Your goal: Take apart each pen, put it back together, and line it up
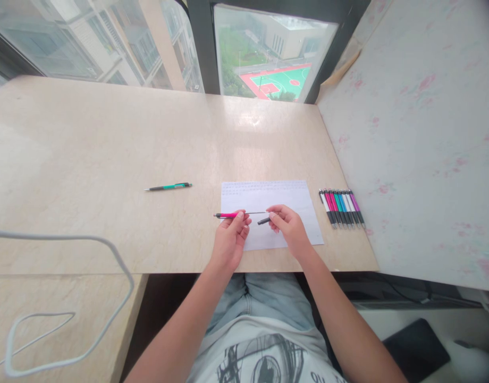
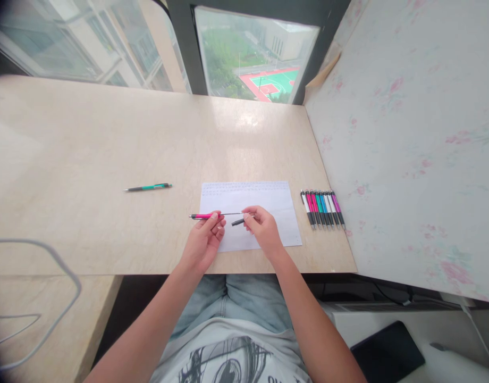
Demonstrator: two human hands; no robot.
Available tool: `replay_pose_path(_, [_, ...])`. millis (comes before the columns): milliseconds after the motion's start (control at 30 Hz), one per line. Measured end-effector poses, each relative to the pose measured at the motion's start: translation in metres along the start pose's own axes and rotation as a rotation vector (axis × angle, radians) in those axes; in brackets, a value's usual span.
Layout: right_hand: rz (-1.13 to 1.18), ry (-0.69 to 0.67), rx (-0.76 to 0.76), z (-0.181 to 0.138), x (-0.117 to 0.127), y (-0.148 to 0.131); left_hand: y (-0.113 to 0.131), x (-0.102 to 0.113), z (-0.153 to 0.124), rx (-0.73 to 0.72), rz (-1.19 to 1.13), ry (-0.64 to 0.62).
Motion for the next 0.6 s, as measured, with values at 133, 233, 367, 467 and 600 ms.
replay_pose_path(133, [-0.107,-0.014,-0.002,0.007,-0.004,0.002,0.001,-0.002,-0.001,0.004,0.052,-0.011])
replay_pose_path(233, [-0.162,-0.028,0.024,0.010,-0.005,0.002,-0.001,-0.006,-0.003,0.040,0.091,-0.049])
replay_pose_path(367, [-0.212,-0.017,0.034,0.014,-0.003,0.003,-0.005,-0.009,-0.001,0.107,0.149,-0.080])
replay_pose_path(467, [-0.233,-0.011,0.046,0.016,-0.001,0.000,-0.005,-0.011,0.002,0.136,0.193,-0.101])
replay_pose_path(600, [-0.245,-0.018,0.047,0.016,0.000,-0.001,-0.003,-0.012,0.004,0.098,0.204,-0.105])
Point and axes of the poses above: each hand's wrist, its own z-axis towards the middle knuckle, its own x-axis out of the back of the hand, y = z × x, the point moved 7 cm from there along z, towards the middle knuckle, and after that the axes turned 1 degree about -x, right-handed, at the moved point
